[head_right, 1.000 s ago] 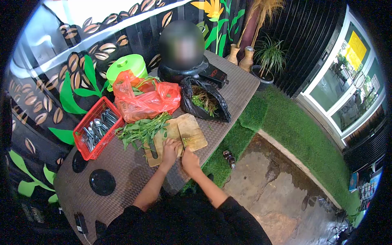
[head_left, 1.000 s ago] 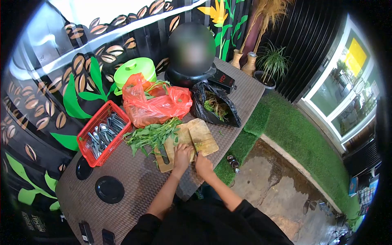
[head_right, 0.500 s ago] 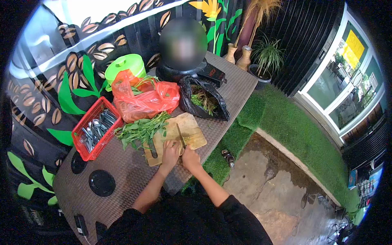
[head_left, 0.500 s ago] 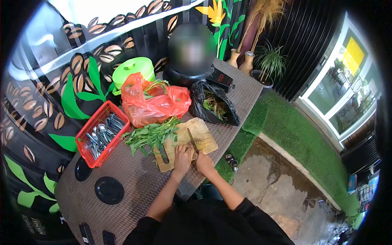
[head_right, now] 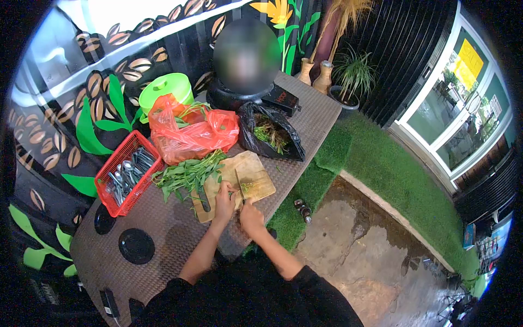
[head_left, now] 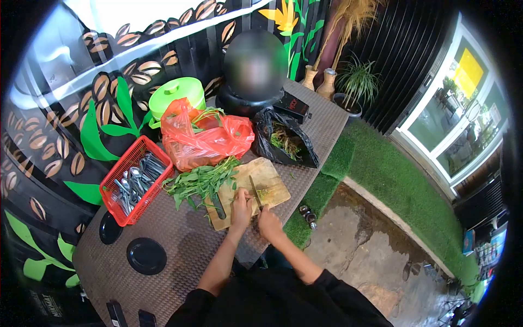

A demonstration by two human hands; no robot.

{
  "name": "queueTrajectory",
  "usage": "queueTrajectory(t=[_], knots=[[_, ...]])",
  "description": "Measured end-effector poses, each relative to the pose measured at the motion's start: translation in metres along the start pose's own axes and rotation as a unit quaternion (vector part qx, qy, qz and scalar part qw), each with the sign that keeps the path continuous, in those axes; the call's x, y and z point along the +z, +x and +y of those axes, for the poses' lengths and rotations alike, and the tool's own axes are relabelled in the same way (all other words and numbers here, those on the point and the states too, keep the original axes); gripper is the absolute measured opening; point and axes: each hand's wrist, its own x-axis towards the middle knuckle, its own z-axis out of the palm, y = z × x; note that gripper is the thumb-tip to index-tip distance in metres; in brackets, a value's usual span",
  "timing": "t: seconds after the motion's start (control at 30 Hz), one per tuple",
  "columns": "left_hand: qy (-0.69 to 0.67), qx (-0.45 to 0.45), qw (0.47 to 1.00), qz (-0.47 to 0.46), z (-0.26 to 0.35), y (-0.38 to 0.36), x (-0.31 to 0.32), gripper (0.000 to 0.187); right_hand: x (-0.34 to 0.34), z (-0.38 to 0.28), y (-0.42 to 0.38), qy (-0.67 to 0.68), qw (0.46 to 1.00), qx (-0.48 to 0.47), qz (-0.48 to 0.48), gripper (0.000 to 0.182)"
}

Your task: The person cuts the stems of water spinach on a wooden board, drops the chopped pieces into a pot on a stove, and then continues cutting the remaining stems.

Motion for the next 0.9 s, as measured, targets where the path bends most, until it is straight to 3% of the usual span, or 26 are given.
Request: queueTrajectory(t=[0.03,0.17,0.3,0.5,0.57,0.7,0.9], knots=[[-0.002,-0.011,1.000,0.006,0.000,-0.001,0.001,0.025,0.000,-0.004,-0.006,-0.001,0.999,0.039,-0.022,0.028],[0.006,-0.025,1.000,0.004,0.008,-0.004,-0.002,0.022,0.004,0.004,0.024,0.033,0.999,-0.019,-0.002,0.032],[-0.013,-0.036,0.999,0.010,0.008,0.001,-0.004,0.021,-0.007,-0.004,-0.002,0.049,0.998,0.011,-0.024,0.031],[0.051,-0.009,0.999,0.009,0.000,-0.008,-0.004,0.016,-0.001,-0.002,0.012,0.058,0.998,0.009,-0.036,0.033],[0.129,0.068,0.989,0.008,0.004,-0.013,-0.006,0.013,-0.005,0.002,0.017,0.053,0.998,-0.005,-0.031,0.033],[0.135,0.056,0.989,0.008,0.010,-0.019,-0.008,0.011,-0.004,0.004,0.008,0.066,0.997,0.004,-0.040,0.033],[0.031,-0.004,0.999,-0.021,0.007,0.004,-0.011,0.017,-0.010,0.010,0.011,0.055,0.998,-0.005,-0.042,0.033]])
